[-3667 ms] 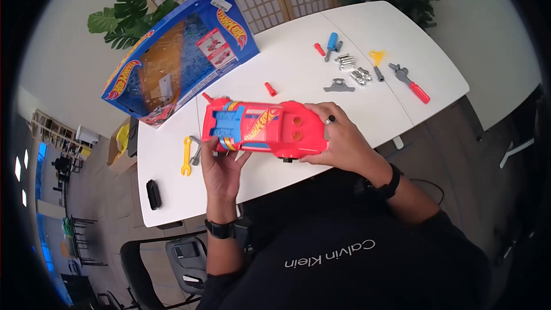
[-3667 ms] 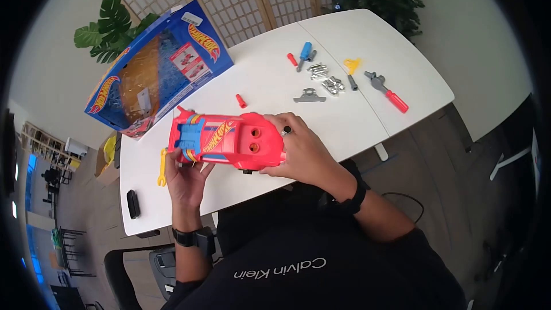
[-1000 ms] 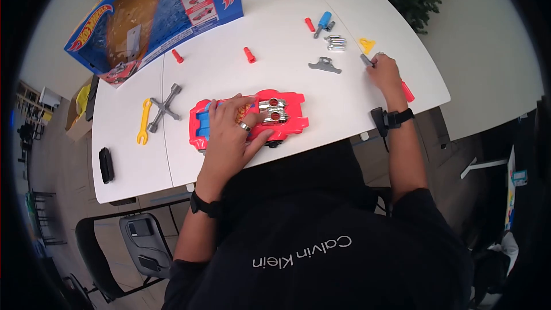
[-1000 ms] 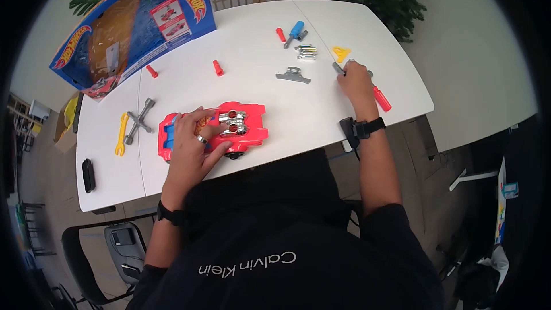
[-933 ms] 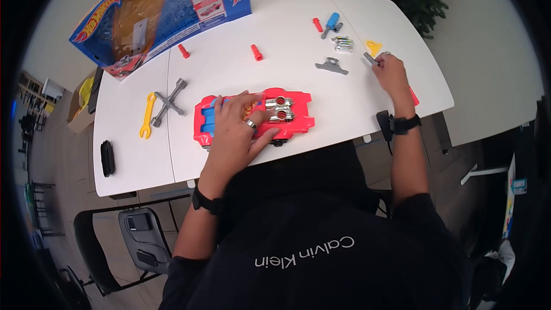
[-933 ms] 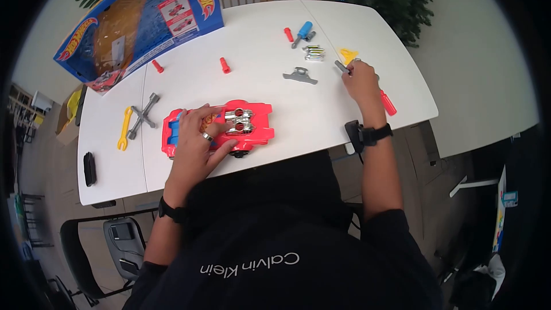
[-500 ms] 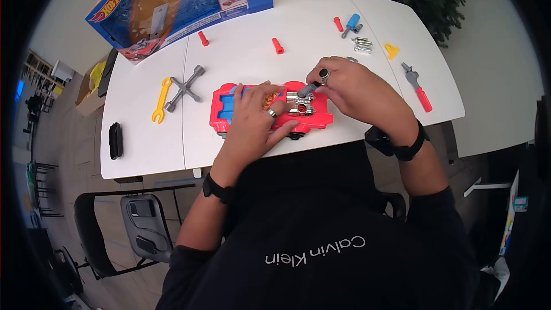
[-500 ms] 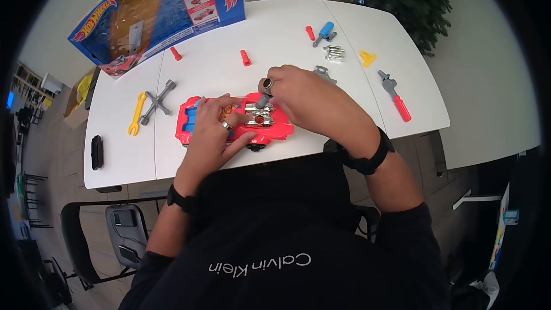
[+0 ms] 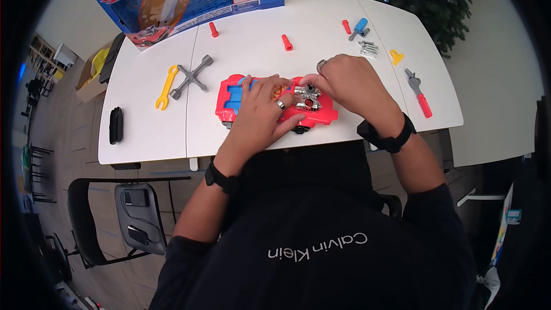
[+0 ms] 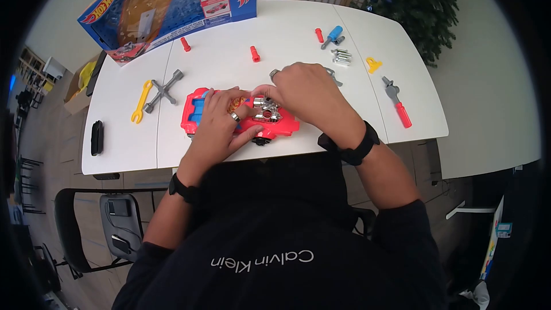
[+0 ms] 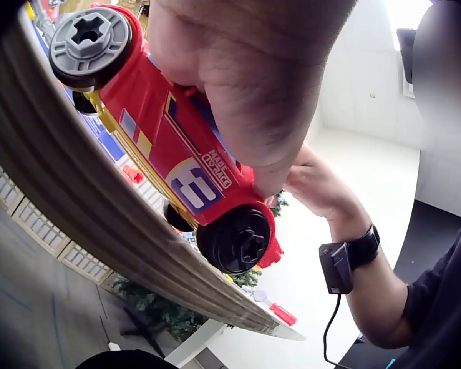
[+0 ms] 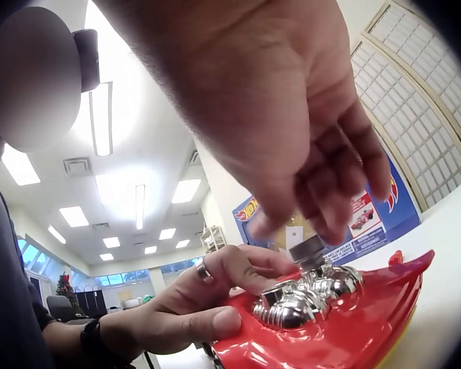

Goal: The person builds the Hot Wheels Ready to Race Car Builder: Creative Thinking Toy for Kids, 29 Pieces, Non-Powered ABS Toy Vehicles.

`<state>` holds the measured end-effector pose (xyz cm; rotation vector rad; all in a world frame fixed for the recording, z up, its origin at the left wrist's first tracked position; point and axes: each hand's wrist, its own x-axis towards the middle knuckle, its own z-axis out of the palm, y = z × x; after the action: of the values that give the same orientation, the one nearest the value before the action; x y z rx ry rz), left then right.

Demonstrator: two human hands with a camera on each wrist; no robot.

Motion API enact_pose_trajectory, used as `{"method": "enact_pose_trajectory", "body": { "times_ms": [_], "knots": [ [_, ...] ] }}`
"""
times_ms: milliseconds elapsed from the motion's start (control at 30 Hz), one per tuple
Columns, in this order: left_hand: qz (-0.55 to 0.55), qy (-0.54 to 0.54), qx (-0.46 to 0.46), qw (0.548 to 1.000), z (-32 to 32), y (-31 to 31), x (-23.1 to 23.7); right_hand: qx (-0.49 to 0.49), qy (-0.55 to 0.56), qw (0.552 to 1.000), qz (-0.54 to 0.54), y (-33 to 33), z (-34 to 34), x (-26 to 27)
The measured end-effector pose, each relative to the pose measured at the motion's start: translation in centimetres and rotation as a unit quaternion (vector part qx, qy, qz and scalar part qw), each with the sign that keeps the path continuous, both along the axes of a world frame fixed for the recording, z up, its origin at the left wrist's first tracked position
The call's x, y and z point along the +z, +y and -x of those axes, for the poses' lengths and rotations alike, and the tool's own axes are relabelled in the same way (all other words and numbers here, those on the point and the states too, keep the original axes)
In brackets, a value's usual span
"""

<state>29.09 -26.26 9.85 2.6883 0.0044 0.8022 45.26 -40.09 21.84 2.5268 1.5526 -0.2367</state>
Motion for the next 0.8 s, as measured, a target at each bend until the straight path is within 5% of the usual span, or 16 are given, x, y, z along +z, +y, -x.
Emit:
{"method": "enact_pose_trajectory", "body": {
  "times_ms": [100, 167, 300, 367, 500, 567, 667, 800],
  "knots": [
    [-0.001, -0.007, -0.001, 1.000, -0.1, 0.1, -0.2, 0.015, 0.033, 0.991, -0.127, -1.2, -1.4, -1.8],
    [-0.004, -0.011, -0.004, 1.000, -0.2, 0.1, -0.3, 0.233, 0.070, 0.915, -0.323, -1.8, -3.0, -4.8],
    [-0.006, 0.000, -0.004, 1.000, -0.3, 0.1, -0.1, 0.229, 0.011, 0.936, -0.268, -1.4, -2.8, -4.3],
    [-0.007, 0.005, -0.006, 1.000, -0.3, 0.1, 0.0, 0.038, -0.042, 0.998, -0.006, -0.7, -0.8, -0.8],
    [-0.009, 0.004, -0.006, 1.000, -0.3, 0.1, -0.1, 0.073, 0.045, 0.974, -0.210, -2.2, -2.2, -3.4],
    [-0.013, 0.008, -0.009, 1.000, -0.3, 0.1, -0.2, 0.230, 0.034, 0.936, -0.264, -2.3, -3.4, -5.5],
    [0.013, 0.000, -0.014, 1.000, -0.5, 0.0, -0.2, 0.232, 0.015, 0.931, -0.280, -2.4, -3.0, -6.1],
    [0.022, 0.016, -0.026, 0.999, -0.6, -0.3, 0.4, 0.118, -0.069, 0.980, -0.143, -2.3, -1.5, -4.6]
  ]
}}
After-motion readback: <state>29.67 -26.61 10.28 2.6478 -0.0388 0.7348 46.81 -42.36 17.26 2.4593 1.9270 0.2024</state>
